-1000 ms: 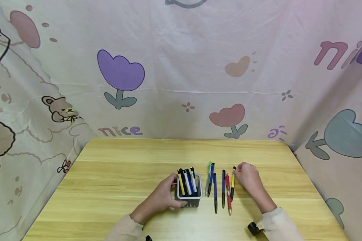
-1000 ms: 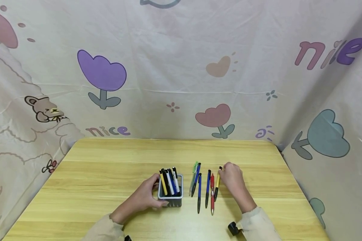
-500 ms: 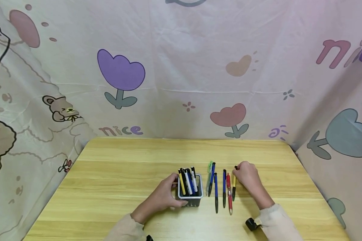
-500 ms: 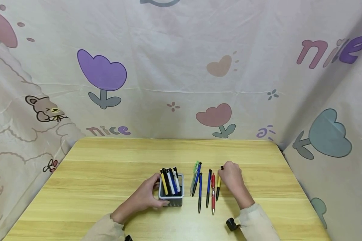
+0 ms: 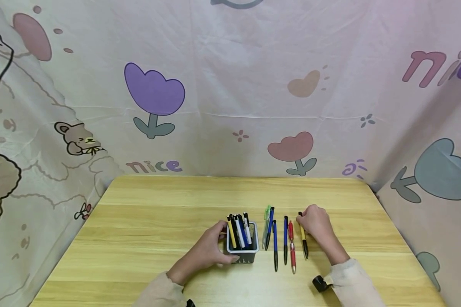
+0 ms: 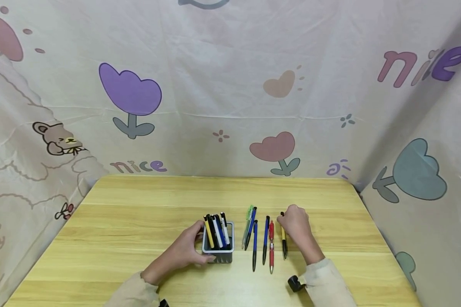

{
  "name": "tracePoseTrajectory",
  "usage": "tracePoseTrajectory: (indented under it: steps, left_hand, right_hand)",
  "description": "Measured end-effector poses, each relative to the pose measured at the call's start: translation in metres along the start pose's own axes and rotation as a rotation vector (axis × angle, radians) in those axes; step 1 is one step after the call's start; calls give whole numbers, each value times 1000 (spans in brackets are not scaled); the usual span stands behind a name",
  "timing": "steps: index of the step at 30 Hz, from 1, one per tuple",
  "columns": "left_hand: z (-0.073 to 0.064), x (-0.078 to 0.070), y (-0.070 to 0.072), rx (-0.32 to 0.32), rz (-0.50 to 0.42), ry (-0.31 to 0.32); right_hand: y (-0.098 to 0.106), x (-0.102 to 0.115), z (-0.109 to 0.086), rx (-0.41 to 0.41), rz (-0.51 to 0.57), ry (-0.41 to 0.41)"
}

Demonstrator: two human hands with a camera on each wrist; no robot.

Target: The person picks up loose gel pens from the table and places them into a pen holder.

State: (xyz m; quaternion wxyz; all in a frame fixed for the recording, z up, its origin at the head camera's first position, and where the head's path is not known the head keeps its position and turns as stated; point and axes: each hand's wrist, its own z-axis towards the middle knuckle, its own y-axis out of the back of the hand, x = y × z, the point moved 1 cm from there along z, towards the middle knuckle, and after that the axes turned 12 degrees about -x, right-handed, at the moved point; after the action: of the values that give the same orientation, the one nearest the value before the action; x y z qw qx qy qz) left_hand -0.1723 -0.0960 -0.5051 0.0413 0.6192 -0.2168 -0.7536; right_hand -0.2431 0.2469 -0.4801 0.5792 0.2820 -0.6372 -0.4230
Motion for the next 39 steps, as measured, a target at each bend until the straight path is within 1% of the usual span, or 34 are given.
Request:
tracePoseTrajectory:
  steps: [4,11,16,20,23,26,35,39]
  left_hand:
    - [0,-2,0,-5,21,-1]
    - [1,-3,1,-6,18,3]
    - [1,-2,2,-7,21,8]
    - [1,-2,2,-12,24,5]
    - [0,-2,1,-14,26,8]
    - [-1,-2,1,-14,24,10]
    - [-1,-2,0,-10,28,11]
    - [-1,-2,0,-10,22,14]
  right_hand:
    - [1,-2,0,24,16,-19]
    - [5,-5,-2,42,43,-22]
    - [9,-6,-7,21,59,0]
    - [13,-4,-11,-5,30,37]
    - [18,1,-14,-26,12,79]
    - [23,7,-19,-50,18,122]
    - [35,31,-30,-110,73,202]
    - [39,40,-34,-127,99,215]
